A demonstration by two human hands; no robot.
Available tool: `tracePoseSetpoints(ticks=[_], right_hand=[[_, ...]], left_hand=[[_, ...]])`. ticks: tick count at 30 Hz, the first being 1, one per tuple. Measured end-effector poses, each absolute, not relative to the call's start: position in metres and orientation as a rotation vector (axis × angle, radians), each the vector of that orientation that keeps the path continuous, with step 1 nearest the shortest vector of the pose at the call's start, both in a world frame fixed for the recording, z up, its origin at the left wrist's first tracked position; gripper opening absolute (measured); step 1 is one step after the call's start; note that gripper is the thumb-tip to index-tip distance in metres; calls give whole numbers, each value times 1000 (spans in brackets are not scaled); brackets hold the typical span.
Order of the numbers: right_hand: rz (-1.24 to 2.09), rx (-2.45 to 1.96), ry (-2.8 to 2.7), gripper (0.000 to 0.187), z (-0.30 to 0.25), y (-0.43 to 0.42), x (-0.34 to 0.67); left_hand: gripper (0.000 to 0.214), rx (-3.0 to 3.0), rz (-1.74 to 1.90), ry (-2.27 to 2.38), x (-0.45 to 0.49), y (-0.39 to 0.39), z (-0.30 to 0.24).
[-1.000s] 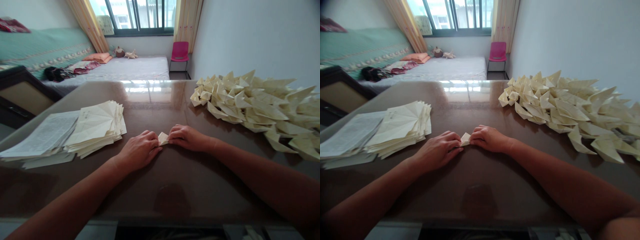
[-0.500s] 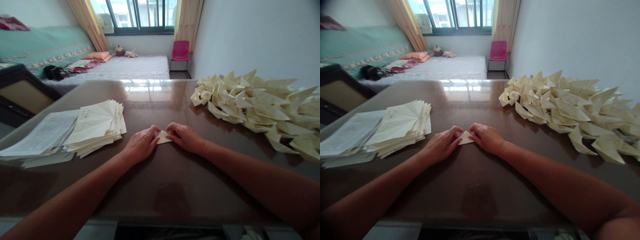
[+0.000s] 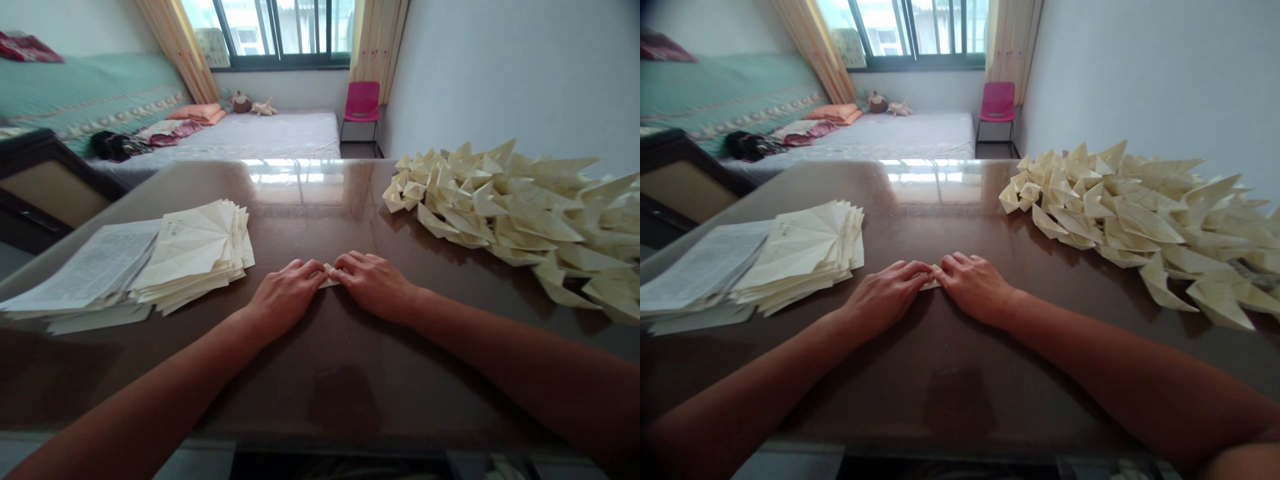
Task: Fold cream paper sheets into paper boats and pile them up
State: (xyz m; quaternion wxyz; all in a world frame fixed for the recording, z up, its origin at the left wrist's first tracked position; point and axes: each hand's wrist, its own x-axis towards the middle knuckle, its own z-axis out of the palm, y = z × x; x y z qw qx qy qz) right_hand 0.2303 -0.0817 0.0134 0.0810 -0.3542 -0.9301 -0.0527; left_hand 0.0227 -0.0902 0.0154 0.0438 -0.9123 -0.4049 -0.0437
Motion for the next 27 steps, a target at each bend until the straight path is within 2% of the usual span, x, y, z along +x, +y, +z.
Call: tracePoseSetpoints(ticks=[3, 7, 17, 27], right_hand=[[-337, -1035, -2884, 31, 21, -93, 228], [-420, -1097, -2928, 28, 25, -105, 226], [-474, -1226, -2982, 23, 28, -121, 225], [-542, -1221, -2999, 24, 26, -124, 221]], left_hand=[[29, -2768, -76, -1205, 24, -93, 17], [26, -2760, -77, -1216, 22, -94, 18], [19, -2863, -116, -1487, 14, -89, 30], [14, -3037, -204, -1550, 4, -75, 23]])
